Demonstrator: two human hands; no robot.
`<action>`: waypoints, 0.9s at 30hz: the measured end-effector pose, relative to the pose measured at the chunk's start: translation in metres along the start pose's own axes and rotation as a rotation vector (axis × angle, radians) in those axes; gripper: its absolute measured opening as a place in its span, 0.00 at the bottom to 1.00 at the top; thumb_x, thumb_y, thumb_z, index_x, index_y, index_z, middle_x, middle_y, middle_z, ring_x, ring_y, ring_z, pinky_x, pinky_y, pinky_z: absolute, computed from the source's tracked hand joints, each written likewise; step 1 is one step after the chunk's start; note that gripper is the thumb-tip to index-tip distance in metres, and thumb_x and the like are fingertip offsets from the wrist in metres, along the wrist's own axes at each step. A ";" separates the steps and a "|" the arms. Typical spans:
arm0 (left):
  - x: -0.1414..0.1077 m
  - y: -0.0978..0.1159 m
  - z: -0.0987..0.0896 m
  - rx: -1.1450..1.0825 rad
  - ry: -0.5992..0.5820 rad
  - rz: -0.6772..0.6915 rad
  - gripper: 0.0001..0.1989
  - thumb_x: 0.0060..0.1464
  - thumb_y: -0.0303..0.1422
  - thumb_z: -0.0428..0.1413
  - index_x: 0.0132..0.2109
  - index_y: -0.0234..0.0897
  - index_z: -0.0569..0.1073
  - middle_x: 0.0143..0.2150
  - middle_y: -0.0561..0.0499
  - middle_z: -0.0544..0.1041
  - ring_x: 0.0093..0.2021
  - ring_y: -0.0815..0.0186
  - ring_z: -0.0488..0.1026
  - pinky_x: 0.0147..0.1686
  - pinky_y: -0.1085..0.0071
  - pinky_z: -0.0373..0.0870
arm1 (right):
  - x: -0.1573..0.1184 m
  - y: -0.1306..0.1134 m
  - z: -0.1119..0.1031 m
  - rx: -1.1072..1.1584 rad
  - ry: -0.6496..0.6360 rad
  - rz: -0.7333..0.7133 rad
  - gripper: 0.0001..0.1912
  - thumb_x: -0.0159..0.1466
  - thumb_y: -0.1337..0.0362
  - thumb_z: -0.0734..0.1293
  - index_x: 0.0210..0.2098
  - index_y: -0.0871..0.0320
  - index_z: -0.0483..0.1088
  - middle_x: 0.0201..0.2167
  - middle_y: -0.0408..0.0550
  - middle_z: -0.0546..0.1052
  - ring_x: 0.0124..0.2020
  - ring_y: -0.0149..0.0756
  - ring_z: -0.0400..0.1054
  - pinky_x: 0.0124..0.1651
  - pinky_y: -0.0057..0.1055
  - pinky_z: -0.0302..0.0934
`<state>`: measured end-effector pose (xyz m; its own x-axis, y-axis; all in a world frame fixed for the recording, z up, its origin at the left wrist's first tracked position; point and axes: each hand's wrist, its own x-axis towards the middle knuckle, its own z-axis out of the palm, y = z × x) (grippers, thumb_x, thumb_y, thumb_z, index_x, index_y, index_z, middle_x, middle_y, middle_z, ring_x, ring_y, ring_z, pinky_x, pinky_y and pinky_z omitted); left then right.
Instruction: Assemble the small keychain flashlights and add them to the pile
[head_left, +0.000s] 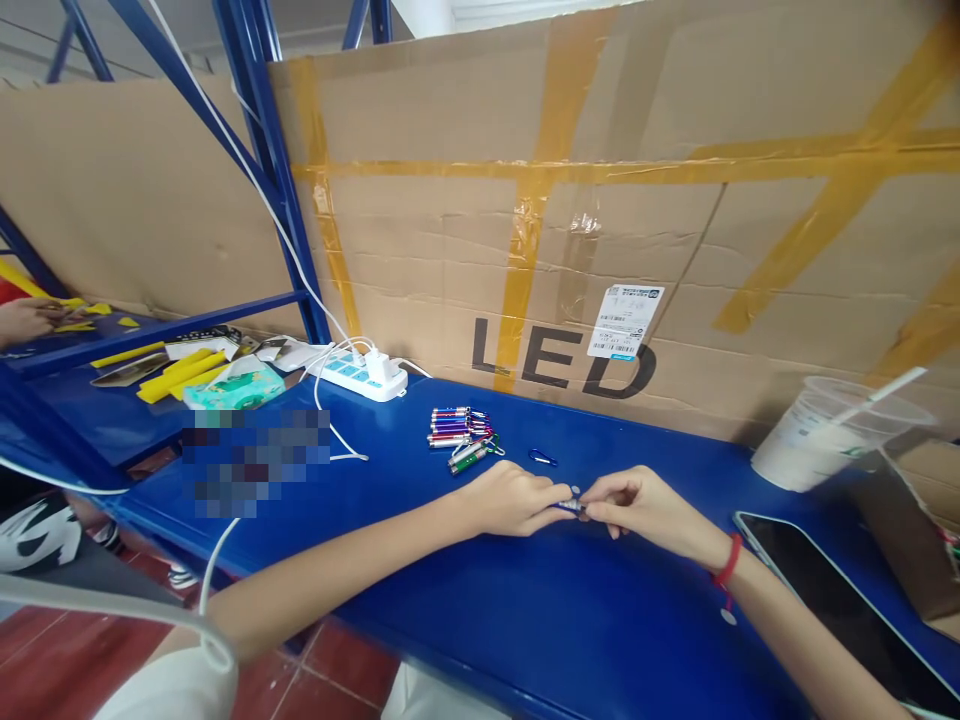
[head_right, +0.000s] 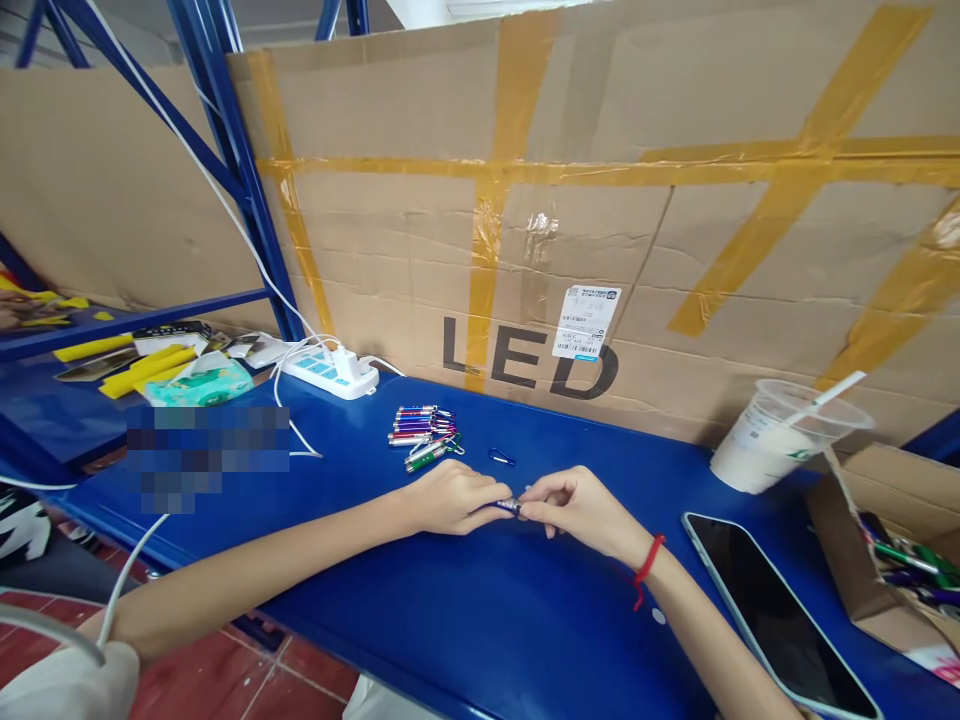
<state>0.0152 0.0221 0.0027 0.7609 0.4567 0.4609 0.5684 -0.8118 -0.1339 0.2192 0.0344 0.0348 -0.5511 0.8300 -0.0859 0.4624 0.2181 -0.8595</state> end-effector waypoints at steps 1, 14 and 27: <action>-0.004 -0.003 0.001 0.005 -0.001 0.007 0.15 0.62 0.38 0.40 0.38 0.37 0.67 0.26 0.54 0.74 0.23 0.70 0.72 0.22 0.76 0.59 | 0.002 -0.001 0.004 -0.005 -0.012 -0.014 0.17 0.49 0.52 0.69 0.26 0.61 0.75 0.15 0.44 0.72 0.16 0.28 0.62 0.20 0.25 0.56; -0.026 -0.015 -0.004 -0.019 0.040 -0.104 0.16 0.61 0.38 0.41 0.34 0.36 0.70 0.21 0.52 0.74 0.20 0.69 0.71 0.19 0.77 0.57 | 0.022 -0.009 0.033 -0.064 0.084 -0.113 0.18 0.54 0.50 0.65 0.24 0.60 0.73 0.18 0.44 0.73 0.15 0.27 0.62 0.19 0.23 0.56; -0.038 -0.008 -0.002 -0.407 0.090 -0.327 0.13 0.59 0.38 0.45 0.39 0.36 0.70 0.28 0.51 0.76 0.26 0.69 0.73 0.26 0.77 0.63 | 0.008 -0.011 0.066 -0.106 0.440 -0.275 0.16 0.59 0.54 0.62 0.29 0.59 0.75 0.26 0.49 0.75 0.16 0.27 0.63 0.19 0.26 0.58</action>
<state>-0.0189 0.0106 -0.0119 0.5241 0.6916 0.4970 0.5906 -0.7156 0.3729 0.1637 0.0049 0.0105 -0.3292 0.8667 0.3749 0.4217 0.4902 -0.7628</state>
